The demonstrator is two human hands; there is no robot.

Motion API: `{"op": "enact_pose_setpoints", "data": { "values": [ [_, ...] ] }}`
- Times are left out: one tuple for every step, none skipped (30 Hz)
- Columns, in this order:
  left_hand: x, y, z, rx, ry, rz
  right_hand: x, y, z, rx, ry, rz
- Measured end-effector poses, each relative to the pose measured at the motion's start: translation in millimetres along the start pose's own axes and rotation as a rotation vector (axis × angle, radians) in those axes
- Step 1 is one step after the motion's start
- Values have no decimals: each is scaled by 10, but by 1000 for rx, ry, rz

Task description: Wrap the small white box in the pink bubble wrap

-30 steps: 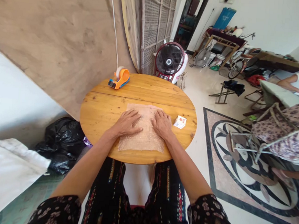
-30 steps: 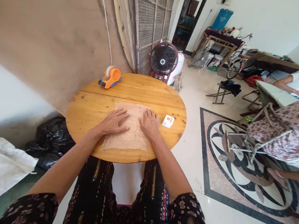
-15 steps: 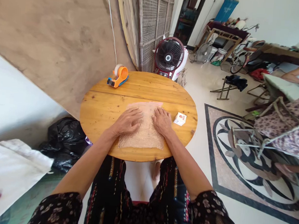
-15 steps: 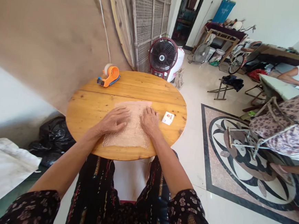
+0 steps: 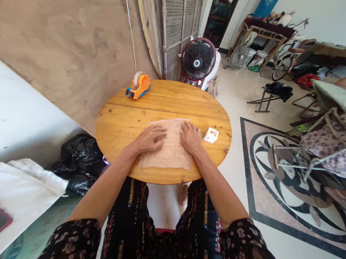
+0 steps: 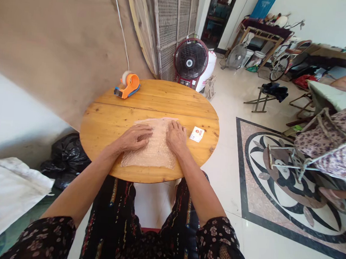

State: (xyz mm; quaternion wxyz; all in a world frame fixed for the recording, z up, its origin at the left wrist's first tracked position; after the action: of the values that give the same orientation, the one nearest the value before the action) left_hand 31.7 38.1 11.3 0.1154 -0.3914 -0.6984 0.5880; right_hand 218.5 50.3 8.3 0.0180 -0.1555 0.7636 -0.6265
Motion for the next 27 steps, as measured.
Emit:
{"op": "enact_pose_setpoints", "data": {
  "values": [
    [-3, 0, 5, 16, -6, -3, -6, -4, 2, -4, 6, -5],
    [-6, -1, 10, 31, -13, -11, -13, -9, 3, -8, 15, -10],
    [-9, -4, 16, 41, -19, -23, -19, -14, 6, -11, 22, -15],
    [-14, -8, 22, 48, -23, -37, -24, -19, 8, -13, 29, -19],
    [-22, -11, 28, 57, -23, -51, -26, -24, 11, -14, 32, -22],
    [-29, -14, 32, 69, -25, -62, -28, -30, 13, -15, 35, -25],
    [-35, -16, 36, 85, -33, -68, -28, -35, 15, -17, 36, -28],
    [-39, -15, 39, 106, -43, -72, -27, -41, 17, -20, 36, -31],
    [-42, -13, 42, 129, -54, -73, -27, -44, 19, -23, 35, -33],
    [-41, -11, 43, 149, -67, -73, -28, -47, 19, -26, 35, -35],
    [-38, -8, 43, 164, -79, -73, -30, -48, 19, -30, 35, -36],
    [-33, -5, 42, 173, -84, -73, -32, -48, 18, -34, 35, -38],
    [-29, -1, 40, 175, -81, -73, -36, -47, 17, -39, 36, -39],
    [-23, 4, 38, 173, -73, -73, -40, -45, 15, -43, 37, -40],
    [-17, 10, 36, 168, -61, -73, -42, -43, 13, -47, 36, -41],
    [-11, 17, 35, 162, -49, -74, -43, -42, 12, -50, 34, -42],
    [-4, 23, 35, 156, -39, -75, -43, -43, 11, -54, 32, -44],
    [3, 30, 36, 153, -32, -77, -42, -47, 11, -60, 30, -47],
    [10, 37, 38, 153, -33, -78, -41, -56, 13, -69, 29, -51],
    [18, 43, 41, 157, -39, -78, -39, -66, 15, -80, 28, -55],
    [24, 49, 44, 165, -47, -77, -38, -77, 18, -91, 28, -60],
    [29, 53, 46, 171, -54, -77, -36, -85, 21, -97, 26, -64],
    [31, 55, 46, 174, -57, -77, -35, -89, 23, -98, 24, -67],
    [31, 55, 46, 171, -55, -79, -34, -88, 23, -96, 21, -70],
    [29, 52, 44, 163, -49, -82, -34, -84, 22, -92, 18, -73],
    [26, 49, 42, 153, -39, -85, -35, -78, 20, -88, 15, -76],
    [22, 46, 40, 143, -30, -87, -38, -71, 16, -86, 14, -81]
  ]
}}
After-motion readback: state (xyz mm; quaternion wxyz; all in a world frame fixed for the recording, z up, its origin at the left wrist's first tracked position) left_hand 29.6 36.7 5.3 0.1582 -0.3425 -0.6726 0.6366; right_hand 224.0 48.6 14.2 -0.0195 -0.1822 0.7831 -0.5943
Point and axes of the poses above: each hand's wrist, its own z-axis away from the middle knuckle, its own y-axis out of the palm, x = y × z, the point moved 5 cm from there along -z, towards the middle knuckle, and after that the axes turned 4 degrees about -z, right-handed, at the moved point
